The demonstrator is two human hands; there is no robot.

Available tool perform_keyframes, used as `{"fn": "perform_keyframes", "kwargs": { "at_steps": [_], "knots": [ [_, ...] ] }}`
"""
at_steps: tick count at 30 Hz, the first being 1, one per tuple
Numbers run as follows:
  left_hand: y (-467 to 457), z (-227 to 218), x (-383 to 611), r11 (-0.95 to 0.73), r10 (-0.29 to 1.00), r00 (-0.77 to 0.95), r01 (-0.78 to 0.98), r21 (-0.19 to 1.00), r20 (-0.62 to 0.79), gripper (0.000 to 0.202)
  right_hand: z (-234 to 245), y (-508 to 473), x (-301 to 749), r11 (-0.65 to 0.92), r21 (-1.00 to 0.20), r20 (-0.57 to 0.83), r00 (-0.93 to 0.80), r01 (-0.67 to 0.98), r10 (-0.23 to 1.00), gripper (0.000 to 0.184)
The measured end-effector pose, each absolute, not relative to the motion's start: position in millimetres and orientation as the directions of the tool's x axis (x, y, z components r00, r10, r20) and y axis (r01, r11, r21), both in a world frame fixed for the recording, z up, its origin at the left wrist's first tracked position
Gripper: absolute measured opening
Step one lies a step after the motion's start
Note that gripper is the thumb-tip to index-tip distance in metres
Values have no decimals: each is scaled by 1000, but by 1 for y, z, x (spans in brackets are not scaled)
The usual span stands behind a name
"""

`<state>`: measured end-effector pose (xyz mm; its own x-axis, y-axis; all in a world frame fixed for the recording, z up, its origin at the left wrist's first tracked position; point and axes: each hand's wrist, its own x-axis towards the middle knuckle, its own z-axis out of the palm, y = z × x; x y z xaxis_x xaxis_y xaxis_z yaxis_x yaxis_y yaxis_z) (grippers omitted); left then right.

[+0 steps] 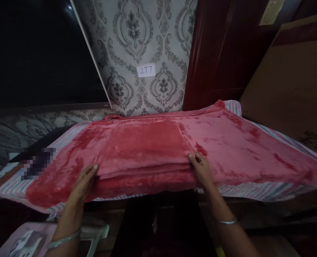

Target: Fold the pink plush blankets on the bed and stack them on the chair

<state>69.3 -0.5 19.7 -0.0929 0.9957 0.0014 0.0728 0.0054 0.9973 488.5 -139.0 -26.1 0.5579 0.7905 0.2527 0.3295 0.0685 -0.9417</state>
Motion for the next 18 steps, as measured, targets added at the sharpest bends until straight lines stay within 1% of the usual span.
{"fn": "perform_keyframes", "kwargs": {
  "at_steps": [2,3,5,7,10,12,14,18],
  "knots": [
    [-7,25,73,-37,997,-65,168,985,48,57,-21,-138,485,85,-942,271,589,324,761,50],
    [-9,28,74,-44,998,-31,190,981,51,60,-19,-138,484,84,-938,281,597,335,752,49],
    [-14,33,77,-21,999,35,206,978,14,69,-17,-137,482,62,-928,288,600,368,746,48],
    [-18,34,76,0,998,58,220,976,-14,74,-18,-138,483,39,-925,279,606,378,745,47],
    [-20,27,70,-47,997,70,234,971,31,74,-24,-142,485,48,-921,290,600,386,745,45],
    [-19,20,65,-93,994,87,250,964,74,76,-29,-148,486,51,-908,307,579,415,755,49],
    [-16,12,59,-146,989,75,311,939,128,71,-32,-153,488,20,-894,297,558,448,775,53],
    [-8,6,57,-269,956,52,546,793,288,45,-31,-155,490,-70,-869,251,557,491,791,38]
  ]
}}
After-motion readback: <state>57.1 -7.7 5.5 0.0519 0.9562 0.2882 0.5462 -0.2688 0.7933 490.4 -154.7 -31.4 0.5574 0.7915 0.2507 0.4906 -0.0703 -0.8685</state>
